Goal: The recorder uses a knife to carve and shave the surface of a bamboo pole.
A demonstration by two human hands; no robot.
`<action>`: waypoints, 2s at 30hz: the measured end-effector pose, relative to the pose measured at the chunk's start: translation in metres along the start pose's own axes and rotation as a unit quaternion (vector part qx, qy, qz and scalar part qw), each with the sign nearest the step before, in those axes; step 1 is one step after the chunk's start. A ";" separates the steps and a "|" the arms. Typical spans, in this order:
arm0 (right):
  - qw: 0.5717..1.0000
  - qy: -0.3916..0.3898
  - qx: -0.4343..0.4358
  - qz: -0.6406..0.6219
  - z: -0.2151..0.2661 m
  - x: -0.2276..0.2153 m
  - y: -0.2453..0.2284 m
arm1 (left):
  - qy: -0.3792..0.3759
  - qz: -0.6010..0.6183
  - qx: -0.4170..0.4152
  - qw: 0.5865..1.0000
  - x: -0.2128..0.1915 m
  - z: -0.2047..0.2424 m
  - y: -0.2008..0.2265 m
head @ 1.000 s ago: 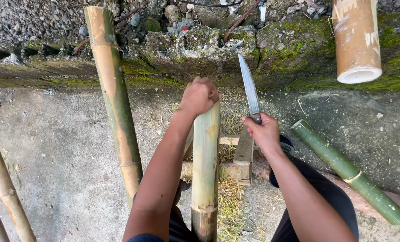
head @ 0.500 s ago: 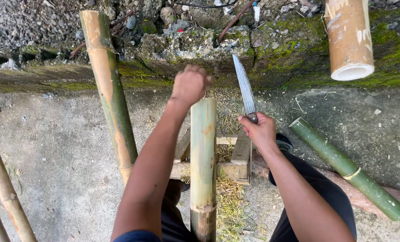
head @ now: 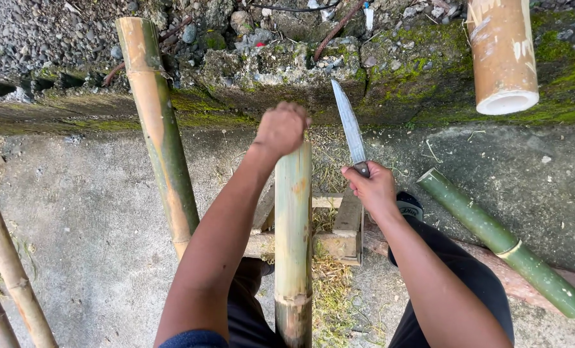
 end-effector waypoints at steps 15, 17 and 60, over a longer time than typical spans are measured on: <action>1.000 0.000 -0.005 -0.007 0.001 0.000 0.001 | -0.058 -0.049 0.044 0.996 0.032 -0.020 0.002; 1.000 -0.001 -0.006 -0.013 0.000 0.000 0.002 | -0.106 -0.040 0.026 0.993 0.029 -0.019 -0.001; 1.000 -0.008 0.018 0.007 0.003 -0.002 -0.002 | -0.031 0.120 0.006 0.992 0.033 -0.011 -0.014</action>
Point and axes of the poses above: each hand's wrist, its own z-axis away from the middle knuckle, its own x-axis out of the palm, y = z × x, the point moved 4 cm from there along -z, towards the middle knuckle, and after that the axes turned 14 degrees about -y, right-handed, at the moved point
